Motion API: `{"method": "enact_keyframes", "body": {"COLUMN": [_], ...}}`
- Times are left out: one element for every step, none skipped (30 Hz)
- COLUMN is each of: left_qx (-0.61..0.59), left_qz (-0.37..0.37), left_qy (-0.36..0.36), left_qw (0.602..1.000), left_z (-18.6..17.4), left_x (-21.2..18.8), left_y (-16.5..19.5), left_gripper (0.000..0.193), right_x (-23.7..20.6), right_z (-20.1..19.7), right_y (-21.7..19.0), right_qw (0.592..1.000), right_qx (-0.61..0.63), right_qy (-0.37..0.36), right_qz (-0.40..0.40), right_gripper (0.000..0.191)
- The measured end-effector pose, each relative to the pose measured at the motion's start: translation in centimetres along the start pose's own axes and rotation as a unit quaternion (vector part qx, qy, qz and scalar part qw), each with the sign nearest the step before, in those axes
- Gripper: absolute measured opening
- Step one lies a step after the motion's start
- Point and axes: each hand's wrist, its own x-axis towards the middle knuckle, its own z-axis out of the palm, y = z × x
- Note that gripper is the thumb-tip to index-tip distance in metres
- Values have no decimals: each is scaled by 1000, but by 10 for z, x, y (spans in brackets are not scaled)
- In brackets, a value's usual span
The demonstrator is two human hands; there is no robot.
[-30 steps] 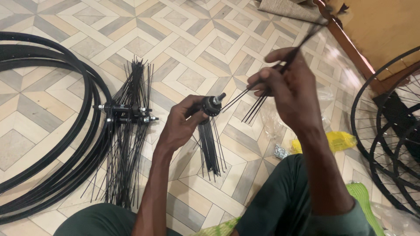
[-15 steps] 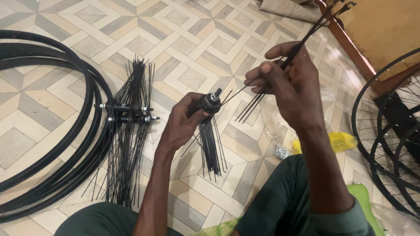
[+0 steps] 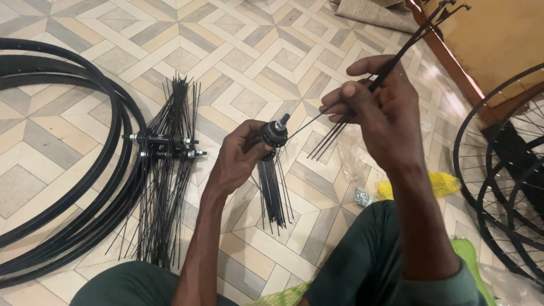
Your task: The person inserts bicycle spokes into the hub flange holes one by one, holding the hub in the left hand and feeding spokes with the right hand. The person occasionally rotates the hub to access different holes and continues inserting spokes throughout the clip.
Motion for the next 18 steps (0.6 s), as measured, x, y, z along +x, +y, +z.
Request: {"method": "enact_keyframes", "body": {"left_qx": [-5, -7, -7, -8, -13, -19, -24, -18, -12, -5, 1, 6, 13, -2, -15, -30, -30, -31], "left_qz": [0, 1, 1, 0, -1, -2, -2, -5, -8, -11, -14, -16, -18, -9, 1, 9, 5, 1], "left_qy": [0, -1, -2, -1, -1, -2, -3, -3, -2, -2, -1, -1, -1, 0, 2, 4, 19, 33], "left_qw": [1000, 1000, 1000, 1000, 1000, 1000, 1000, 1000, 1000, 1000, 1000, 1000, 1000, 1000, 1000, 1000, 999, 999], "left_z": [0, 1, 1, 0, 1, 1, 1, 2, 2, 2, 2, 3, 3, 3, 3, 3, 3, 3], "left_x": [1, 1, 2, 1, 0, 0, 0, 1, 0, 0, 0, 0, 0, 1, 1, 1, 1, 1], "left_y": [0, 0, 0, 1, 1, 2, 3, 3, 4, 5, 6, 6, 6, 6, 6, 6, 5, 5], "left_gripper": [29, 28, 28, 27, 27, 27, 27, 28, 28, 29, 29, 28, 28, 29, 29, 30, 30, 30], "right_x": [0, 0, 0, -1, -2, -2, -2, -1, 0, 2, 4, 5, 5, 5, 6, 6, 6, 7], "right_z": [1, 2, 4, 5, 6, 7, 8, 9, 9, 9, 8, 6, 4, 3, 2, 0, -5, -9], "right_y": [0, 1, 1, 1, 1, 0, -1, -2, -3, -5, -7, -10, -12, -14, -15, -16, -18, -19], "right_qw": [1000, 1000, 1000, 1000, 1000, 1000, 1000, 999, 999, 992, 975, 950, 940, 928, 915, 931, 945, 958], "right_qx": [8, 16, 25, 18, 11, 4, -4, -13, -21, -100, -177, -254, -274, -294, -313, -277, -240, -204], "right_qy": [3, 6, 8, 11, 13, 16, 6, -4, -14, -66, -118, -169, -192, -215, -238, -223, -207, -189], "right_qz": [5, 9, 12, 16, 20, 24, 28, 32, 36, 46, 55, 63, 72, 79, 86, 83, 80, 76], "right_gripper": [20, 20, 20, 20, 20, 19, 19, 20, 20, 19, 18, 17, 17, 17, 17, 16, 16, 15]}}
